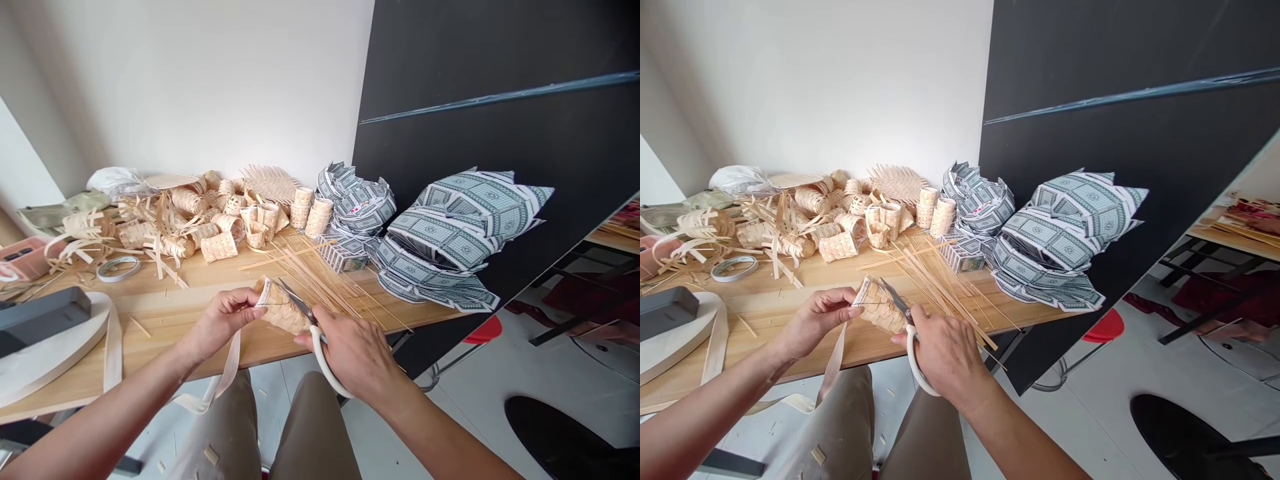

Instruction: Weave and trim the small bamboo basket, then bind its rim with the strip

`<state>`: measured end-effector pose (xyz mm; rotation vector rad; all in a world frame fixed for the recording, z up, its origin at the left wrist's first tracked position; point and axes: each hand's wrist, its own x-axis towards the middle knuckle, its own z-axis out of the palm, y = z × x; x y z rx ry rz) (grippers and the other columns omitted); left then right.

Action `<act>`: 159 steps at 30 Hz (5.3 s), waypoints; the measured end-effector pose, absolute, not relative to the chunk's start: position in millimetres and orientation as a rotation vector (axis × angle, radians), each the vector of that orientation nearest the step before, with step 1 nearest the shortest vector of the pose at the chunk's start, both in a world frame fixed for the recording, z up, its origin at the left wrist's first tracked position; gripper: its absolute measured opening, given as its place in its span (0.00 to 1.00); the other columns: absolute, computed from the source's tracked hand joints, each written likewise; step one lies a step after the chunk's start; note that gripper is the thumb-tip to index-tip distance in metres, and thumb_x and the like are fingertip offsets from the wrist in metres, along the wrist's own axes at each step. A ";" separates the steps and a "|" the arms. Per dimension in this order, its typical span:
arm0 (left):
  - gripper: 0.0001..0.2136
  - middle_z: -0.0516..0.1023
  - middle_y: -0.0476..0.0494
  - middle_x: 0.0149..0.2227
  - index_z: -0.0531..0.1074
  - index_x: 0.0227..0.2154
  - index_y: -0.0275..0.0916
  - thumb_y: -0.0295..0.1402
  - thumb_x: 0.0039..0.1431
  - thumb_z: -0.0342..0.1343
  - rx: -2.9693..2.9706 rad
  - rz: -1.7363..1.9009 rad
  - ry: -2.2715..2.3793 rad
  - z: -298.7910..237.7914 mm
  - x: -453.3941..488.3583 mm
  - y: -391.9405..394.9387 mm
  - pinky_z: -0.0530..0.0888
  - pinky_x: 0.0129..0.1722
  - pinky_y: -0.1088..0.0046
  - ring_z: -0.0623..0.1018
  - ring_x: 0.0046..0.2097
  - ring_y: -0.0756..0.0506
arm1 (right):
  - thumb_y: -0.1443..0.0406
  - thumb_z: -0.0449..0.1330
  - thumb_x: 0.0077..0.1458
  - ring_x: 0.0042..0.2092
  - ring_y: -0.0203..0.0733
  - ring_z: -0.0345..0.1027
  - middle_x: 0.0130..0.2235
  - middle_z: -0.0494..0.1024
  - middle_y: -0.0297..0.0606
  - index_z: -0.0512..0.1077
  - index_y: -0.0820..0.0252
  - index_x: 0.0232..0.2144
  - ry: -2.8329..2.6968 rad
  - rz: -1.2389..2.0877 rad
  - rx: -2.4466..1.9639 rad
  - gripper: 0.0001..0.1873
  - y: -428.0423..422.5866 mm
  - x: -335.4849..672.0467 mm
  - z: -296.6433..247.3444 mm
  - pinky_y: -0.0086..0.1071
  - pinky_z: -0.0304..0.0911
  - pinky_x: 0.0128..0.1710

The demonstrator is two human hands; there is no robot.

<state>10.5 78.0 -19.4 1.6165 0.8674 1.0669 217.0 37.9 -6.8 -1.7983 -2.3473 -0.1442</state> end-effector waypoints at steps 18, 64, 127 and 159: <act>0.08 0.74 0.49 0.26 0.74 0.24 0.36 0.36 0.46 0.62 1.454 1.124 0.857 -32.7 1.3 90.7 0.68 0.36 0.75 0.71 0.31 0.51 | 0.56 0.57 0.53 0.32 0.41 0.68 0.31 0.75 0.35 0.66 0.58 0.37 -2.221 -0.051 -1.625 0.13 46.2 231.0 -12.6 0.29 0.51 0.27; 0.08 0.74 0.50 0.28 0.74 0.26 0.37 0.37 0.48 0.60 1.519 1.200 0.933 -41.6 -11.6 82.7 0.68 0.38 0.76 0.71 0.33 0.50 | 0.59 0.58 0.48 0.30 0.41 0.68 0.32 0.75 0.36 0.66 0.57 0.36 -2.108 0.088 -1.723 0.12 51.2 244.9 9.0 0.28 0.54 0.26; 0.09 0.79 0.48 0.29 0.73 0.32 0.41 0.34 0.60 0.48 2.843 1.269 1.496 -37.6 -55.6 79.5 0.67 0.50 0.63 0.77 0.32 0.48 | 0.66 0.54 0.57 0.41 0.39 0.67 0.38 0.72 0.39 0.68 0.64 0.32 -1.824 0.723 -1.621 0.06 170.2 161.1 -51.9 0.37 0.64 0.40; 0.06 0.76 0.42 0.38 0.73 0.33 0.39 0.27 0.57 0.51 2.938 1.230 1.222 -24.8 -49.6 90.1 0.71 0.45 0.62 0.72 0.45 0.44 | 0.58 0.68 0.36 0.25 0.33 0.55 0.26 0.61 0.35 0.73 0.50 0.26 -0.660 1.007 -0.974 0.11 -29.9 283.7 -28.2 0.28 0.51 0.15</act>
